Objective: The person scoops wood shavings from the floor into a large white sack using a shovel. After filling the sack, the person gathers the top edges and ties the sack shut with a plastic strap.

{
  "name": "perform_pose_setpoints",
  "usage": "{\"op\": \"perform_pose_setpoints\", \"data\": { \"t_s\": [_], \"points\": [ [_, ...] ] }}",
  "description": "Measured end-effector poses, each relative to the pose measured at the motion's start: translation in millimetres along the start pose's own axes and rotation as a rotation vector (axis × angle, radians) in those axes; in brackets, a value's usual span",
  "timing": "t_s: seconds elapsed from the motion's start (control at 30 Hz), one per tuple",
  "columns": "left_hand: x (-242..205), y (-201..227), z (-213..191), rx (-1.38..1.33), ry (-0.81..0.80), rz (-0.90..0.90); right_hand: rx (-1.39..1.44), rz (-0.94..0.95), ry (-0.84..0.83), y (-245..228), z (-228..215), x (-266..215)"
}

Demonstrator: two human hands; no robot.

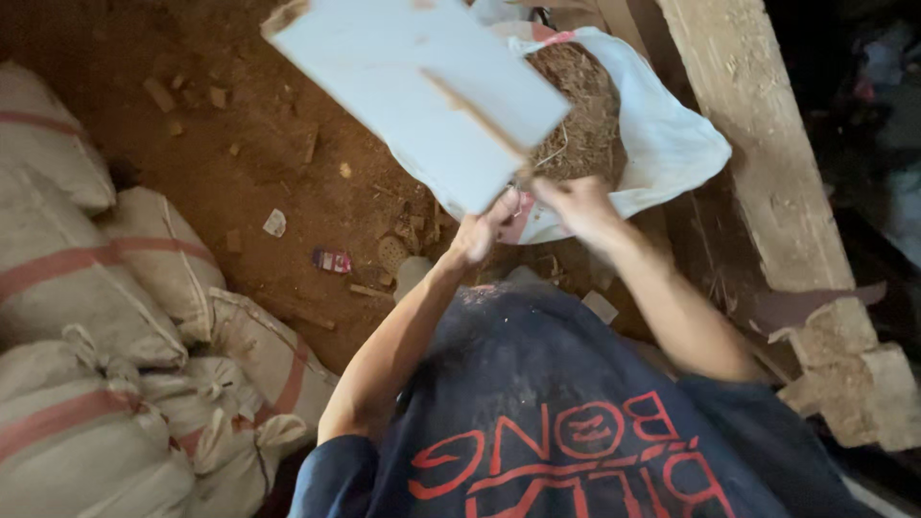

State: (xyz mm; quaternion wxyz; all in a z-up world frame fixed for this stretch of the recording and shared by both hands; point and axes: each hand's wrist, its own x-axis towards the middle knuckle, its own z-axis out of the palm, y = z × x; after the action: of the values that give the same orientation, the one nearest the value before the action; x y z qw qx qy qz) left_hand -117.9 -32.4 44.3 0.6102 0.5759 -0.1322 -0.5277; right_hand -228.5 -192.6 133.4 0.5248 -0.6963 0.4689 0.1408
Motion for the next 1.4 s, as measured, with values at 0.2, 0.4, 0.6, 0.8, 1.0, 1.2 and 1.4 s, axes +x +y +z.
{"op": "perform_pose_setpoints", "data": {
  "t_s": [0.2,0.4,0.6,0.8,1.0,1.2,1.4],
  "points": [
    [19.5,27.4,-37.1,-0.148,0.65,-0.106,0.048,-0.374,-0.403,-21.4,33.8,17.8],
    [29.2,70.1,-159.5,-0.23,0.875,-0.095,-0.193,-0.189,-0.586,6.5,13.6,-27.7],
    [4.4,41.7,-138.5,-0.036,0.514,-0.106,0.026,-0.197,-0.565,-19.0,76.2,-6.8],
    [2.5,40.6,-170.4,-0.418,0.338,-0.165,0.051,-0.483,-0.519,-59.5,161.2,72.3],
    [2.9,84.5,-309.5,-0.443,0.248,-0.286,0.279,0.079,0.375,-7.4,189.1,201.7],
    [7.9,82.1,-335.4,-0.453,0.196,-0.497,-0.205,-0.011,0.621,-3.1,213.0,265.9],
    [31.4,93.4,-310.3,-0.331,0.2,-0.487,0.72,-0.015,0.15,-22.8,100.8,198.8]
  ]
}}
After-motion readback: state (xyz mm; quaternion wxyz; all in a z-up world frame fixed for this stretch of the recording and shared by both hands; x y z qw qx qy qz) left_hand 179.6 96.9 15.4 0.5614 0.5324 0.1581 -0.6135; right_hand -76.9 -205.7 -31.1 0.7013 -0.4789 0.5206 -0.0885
